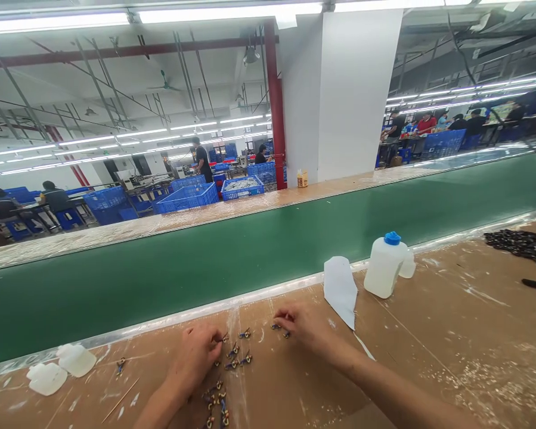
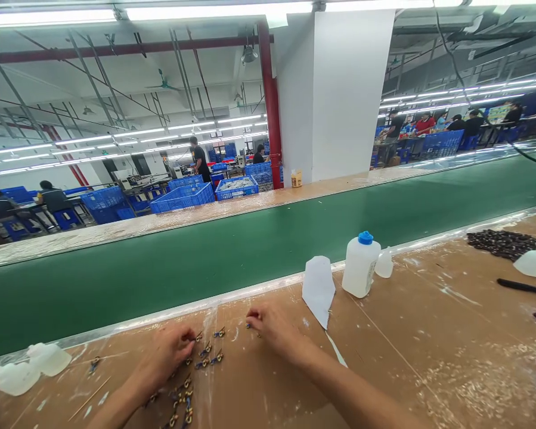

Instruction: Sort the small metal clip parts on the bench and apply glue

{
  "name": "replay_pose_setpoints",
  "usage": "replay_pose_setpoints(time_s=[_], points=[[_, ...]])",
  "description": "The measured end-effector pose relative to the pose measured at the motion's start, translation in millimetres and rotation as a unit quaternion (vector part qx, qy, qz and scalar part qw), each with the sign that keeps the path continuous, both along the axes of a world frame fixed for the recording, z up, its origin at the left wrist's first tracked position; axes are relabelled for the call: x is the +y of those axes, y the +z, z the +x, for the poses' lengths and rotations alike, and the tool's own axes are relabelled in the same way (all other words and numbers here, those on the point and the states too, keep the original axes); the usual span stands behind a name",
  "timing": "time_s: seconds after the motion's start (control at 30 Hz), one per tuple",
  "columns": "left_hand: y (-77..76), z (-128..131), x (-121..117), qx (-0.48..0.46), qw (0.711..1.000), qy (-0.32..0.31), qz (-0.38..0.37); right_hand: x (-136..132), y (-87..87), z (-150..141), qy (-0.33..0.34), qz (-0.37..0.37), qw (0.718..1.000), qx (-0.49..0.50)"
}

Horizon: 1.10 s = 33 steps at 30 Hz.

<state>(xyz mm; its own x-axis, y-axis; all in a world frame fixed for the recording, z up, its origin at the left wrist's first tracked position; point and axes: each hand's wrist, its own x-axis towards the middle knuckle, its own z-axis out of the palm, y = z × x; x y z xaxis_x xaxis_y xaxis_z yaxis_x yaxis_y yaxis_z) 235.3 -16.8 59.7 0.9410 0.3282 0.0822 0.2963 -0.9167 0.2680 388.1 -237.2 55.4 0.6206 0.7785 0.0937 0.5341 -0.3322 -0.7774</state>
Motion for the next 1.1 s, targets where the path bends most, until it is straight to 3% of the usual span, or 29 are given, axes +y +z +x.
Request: replay_pose_setpoints(time_s=[0.13, 0.23, 0.6, 0.83, 1.1], points=[[9.6, 7, -21, -0.053, 0.998, -0.034, -0.028, 38, -3.9, -17, 0.066, 0.058, 0.989, 0.117], [14.7, 10, -30, -0.093, 0.993, -0.061, -0.042, 52, -3.9, -24, 0.072, 0.091, 0.975, 0.189], [13.6, 8, -37, -0.131, 0.980, -0.071, -0.130, 39, 1.1, -27, 0.057, 0.162, 0.937, 0.304], [12.3, 2, -33, -0.092, 0.984, -0.059, -0.143, 30, -4.5, -24, 0.038, 0.123, 0.951, 0.282], [11.2, -29, 8, 0.020, 0.999, -0.001, -0.036, -19, -17.6, 1, -0.031, -0.003, 0.991, 0.127]])
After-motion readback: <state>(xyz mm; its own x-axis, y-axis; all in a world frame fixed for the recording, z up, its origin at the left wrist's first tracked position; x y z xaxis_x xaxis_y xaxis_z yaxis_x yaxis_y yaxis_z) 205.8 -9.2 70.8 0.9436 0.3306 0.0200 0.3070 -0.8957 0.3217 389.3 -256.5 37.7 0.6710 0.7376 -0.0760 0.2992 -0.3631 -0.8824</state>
